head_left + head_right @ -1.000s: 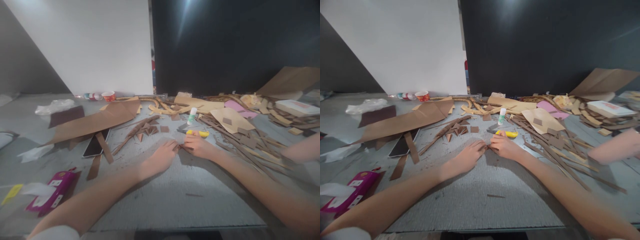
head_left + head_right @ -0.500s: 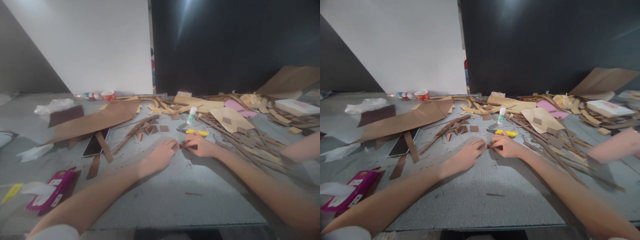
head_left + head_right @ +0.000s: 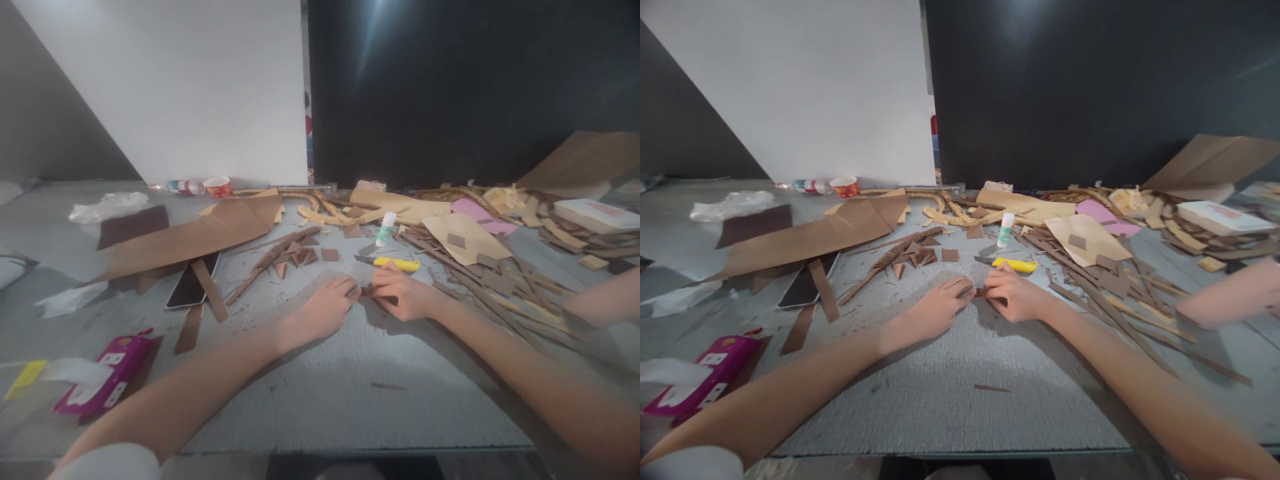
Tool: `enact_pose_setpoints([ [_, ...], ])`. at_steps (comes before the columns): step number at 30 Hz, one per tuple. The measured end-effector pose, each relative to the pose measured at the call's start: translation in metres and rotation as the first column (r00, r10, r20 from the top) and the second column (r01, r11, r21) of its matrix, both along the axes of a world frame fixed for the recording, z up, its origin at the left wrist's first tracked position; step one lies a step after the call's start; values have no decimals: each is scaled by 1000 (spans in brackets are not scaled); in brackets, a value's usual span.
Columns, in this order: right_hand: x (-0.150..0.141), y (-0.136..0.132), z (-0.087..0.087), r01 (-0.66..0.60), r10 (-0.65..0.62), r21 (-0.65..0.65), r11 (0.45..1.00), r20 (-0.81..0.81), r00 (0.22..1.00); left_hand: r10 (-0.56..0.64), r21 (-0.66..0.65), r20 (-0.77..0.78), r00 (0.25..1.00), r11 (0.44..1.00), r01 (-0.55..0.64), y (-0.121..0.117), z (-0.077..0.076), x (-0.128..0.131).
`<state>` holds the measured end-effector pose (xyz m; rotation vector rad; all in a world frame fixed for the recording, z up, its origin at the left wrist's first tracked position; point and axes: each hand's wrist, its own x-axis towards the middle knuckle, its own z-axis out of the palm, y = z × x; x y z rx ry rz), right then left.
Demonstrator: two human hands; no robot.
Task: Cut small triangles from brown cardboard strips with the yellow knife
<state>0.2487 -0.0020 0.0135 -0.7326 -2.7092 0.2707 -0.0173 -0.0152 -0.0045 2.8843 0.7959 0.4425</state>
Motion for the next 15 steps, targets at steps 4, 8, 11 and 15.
enact_pose_setpoints([
  [4, -4, -6, 3, -17, 16, 41, 999, 32, 999, -12, -12, 18, 1000, 1000, 13, 0, 0, -1],
  [8, -8, -11, 3, -15, 10, 94, 995, 57, 998, -10, -1, 3, 1000, 1000, 10, 0, 1, -1],
  [11, -10, -11, 0, -20, 8, 145, 989, 80, 997, -10, 9, -10, 1000, 1000, 10, 0, 1, -1],
  [15, -13, -8, -5, 18, -34, 215, 977, 70, 997, -31, -8, 55, 998, 999, 32, 5, -4, -2],
])
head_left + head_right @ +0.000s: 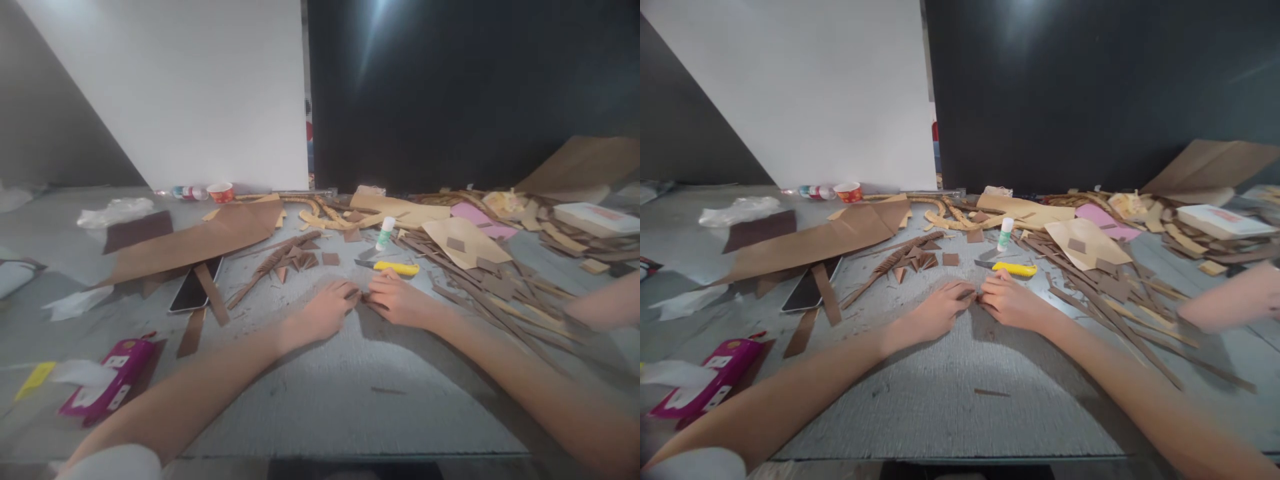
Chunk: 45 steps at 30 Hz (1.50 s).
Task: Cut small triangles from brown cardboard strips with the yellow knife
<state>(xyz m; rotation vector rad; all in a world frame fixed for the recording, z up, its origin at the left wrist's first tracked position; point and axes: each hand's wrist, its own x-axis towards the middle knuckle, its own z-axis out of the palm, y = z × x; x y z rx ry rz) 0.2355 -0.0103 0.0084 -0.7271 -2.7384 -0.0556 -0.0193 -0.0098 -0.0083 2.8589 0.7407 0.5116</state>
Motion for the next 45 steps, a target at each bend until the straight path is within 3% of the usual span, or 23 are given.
enact_pose_setpoints([
  [7, -5, -2, 2, 74, -96, 171, 982, 120, 988, 19, -60, 98, 995, 998, -13, 8, -4, -1],
  [15, -4, 1, -4, 6, -40, 193, 981, 169, 985, 45, -133, 194, 980, 991, -19, 13, -12, -1],
  [18, -6, 1, -7, 60, -69, 125, 990, 73, 995, 81, -206, 239, 968, 978, -31, 14, -13, -1],
  [21, -12, 4, -7, 172, -178, -51, 984, -147, 973, 196, -344, 326, 925, 936, -77, 15, -8, -1],
  [23, -17, 8, -6, 223, -295, -254, 941, -297, 908, 287, -443, 360, 888, 890, -108, 16, -3, -1],
  [25, -22, 15, -4, 216, -406, -452, 865, -380, 831, 358, -530, 371, 857, 839, -122, 18, 0, -2],
  [28, -30, 27, -2, 170, -482, -601, 781, -406, 776, 436, -629, 412, 800, 771, -96, 22, 0, -4],
  [34, -48, 40, -4, 62, -485, -659, 750, -484, 728, 521, -636, 510, 684, 764, -108, 30, -10, -5],
  [41, -56, 35, -17, 61, -390, -594, 802, -443, 807, 511, -593, 509, 693, 792, -149, 26, -8, -5],
  [45, -51, 33, -19, 28, -366, -595, 803, -457, 811, 502, -600, 518, 692, 790, -125, 21, -5, -3],
])
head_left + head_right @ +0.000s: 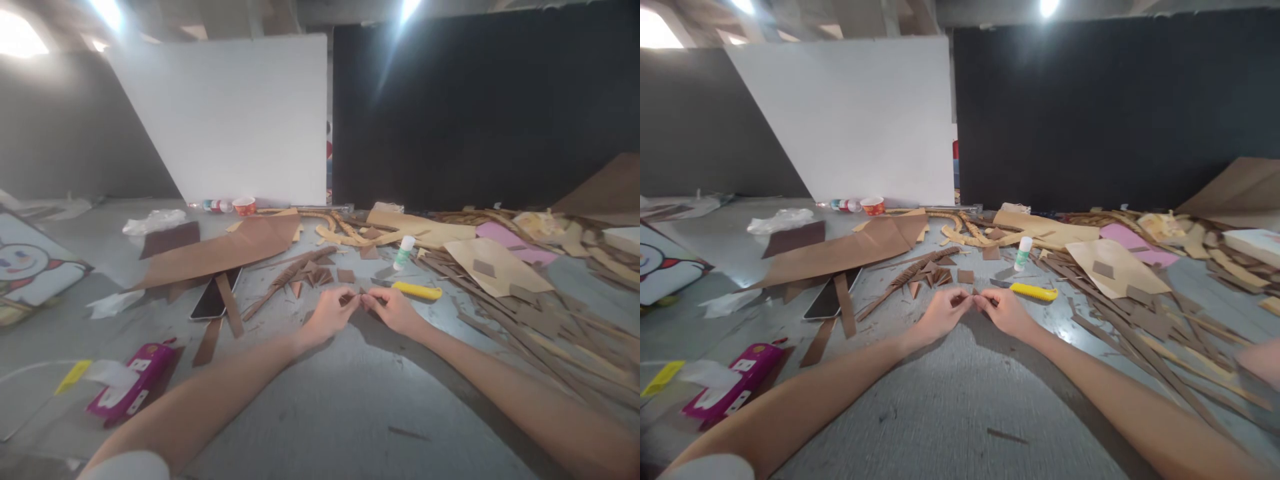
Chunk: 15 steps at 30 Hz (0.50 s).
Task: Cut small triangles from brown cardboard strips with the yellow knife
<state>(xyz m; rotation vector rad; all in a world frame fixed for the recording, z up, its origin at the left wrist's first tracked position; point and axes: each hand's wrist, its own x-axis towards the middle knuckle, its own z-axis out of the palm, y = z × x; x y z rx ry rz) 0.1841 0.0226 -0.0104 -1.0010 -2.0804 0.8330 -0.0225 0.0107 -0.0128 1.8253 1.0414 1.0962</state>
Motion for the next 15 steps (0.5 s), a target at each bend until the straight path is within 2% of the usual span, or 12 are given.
enact_pose_setpoints([
  [3, 3, 0, 0, -23, 22, -39, 999, -26, 999, -5, -4, 6, 1000, 1000, 5, -2, 2, 0],
  [7, 6, -2, 0, -47, 23, -183, 982, -132, 991, 23, -38, 0, 1000, 999, -23, 1, 1, -1],
  [9, 7, -4, 2, 6, -31, -128, 992, -199, 980, 37, -58, 13, 999, 998, -36, 3, -1, -1],
  [12, 5, -9, 6, 108, -97, 29, 994, -251, 963, 52, -68, 29, 998, 996, -50, 5, -3, -2],
  [15, 4, -11, 8, 101, -77, 101, 990, -217, 973, 55, -63, 26, 998, 997, -53, 5, -3, -2],
])
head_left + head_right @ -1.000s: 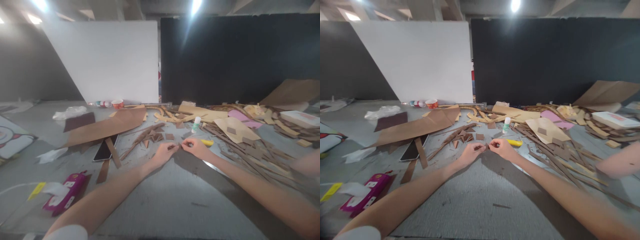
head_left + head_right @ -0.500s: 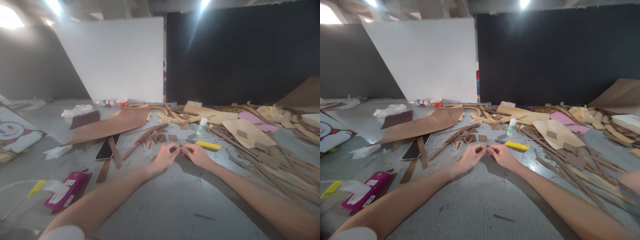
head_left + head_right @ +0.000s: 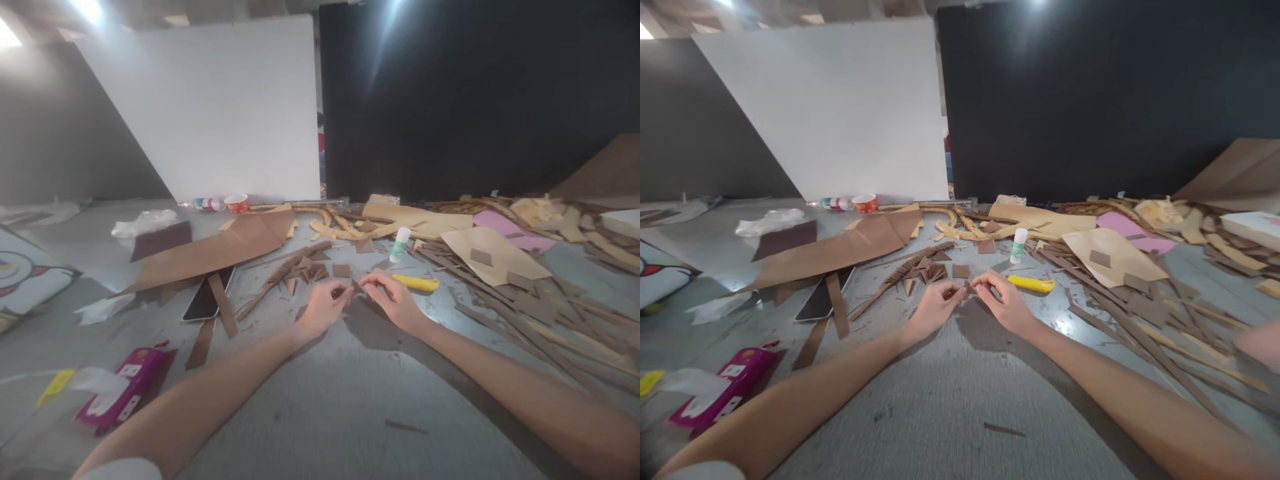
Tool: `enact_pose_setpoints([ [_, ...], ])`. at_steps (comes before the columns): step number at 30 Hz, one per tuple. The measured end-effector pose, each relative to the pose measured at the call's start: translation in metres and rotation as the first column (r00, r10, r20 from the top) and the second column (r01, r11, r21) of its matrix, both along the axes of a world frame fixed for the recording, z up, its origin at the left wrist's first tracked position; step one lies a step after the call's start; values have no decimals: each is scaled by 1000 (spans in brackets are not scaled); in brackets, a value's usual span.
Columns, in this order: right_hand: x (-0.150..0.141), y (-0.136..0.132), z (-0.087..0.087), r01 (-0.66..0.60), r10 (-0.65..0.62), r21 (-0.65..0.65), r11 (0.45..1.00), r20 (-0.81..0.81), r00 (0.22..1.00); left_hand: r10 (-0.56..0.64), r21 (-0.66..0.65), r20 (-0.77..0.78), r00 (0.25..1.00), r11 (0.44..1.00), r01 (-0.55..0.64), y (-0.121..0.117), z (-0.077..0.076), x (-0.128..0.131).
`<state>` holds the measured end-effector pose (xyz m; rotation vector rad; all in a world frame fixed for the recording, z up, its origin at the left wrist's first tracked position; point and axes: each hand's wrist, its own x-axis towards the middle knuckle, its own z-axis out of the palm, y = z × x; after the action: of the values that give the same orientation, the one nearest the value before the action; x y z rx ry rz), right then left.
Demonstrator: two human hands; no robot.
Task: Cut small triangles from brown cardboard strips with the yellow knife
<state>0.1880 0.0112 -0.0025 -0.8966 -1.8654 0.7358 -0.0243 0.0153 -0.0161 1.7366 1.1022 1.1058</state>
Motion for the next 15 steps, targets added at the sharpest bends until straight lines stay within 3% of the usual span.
enact_pose_setpoints([
  [8, 1, 4, -3, -7, 8, -74, 997, 3, 1000, 7, -16, 14, 1000, 1000, -7, -1, 1, -1],
  [12, 2, 6, -1, -76, 73, -189, 979, -25, 997, 38, -76, 21, 999, 996, -37, -1, 0, -3],
  [15, 2, 7, -1, -112, 107, -201, 973, -38, 994, 48, -103, 45, 998, 994, -43, 2, -1, -5],
])
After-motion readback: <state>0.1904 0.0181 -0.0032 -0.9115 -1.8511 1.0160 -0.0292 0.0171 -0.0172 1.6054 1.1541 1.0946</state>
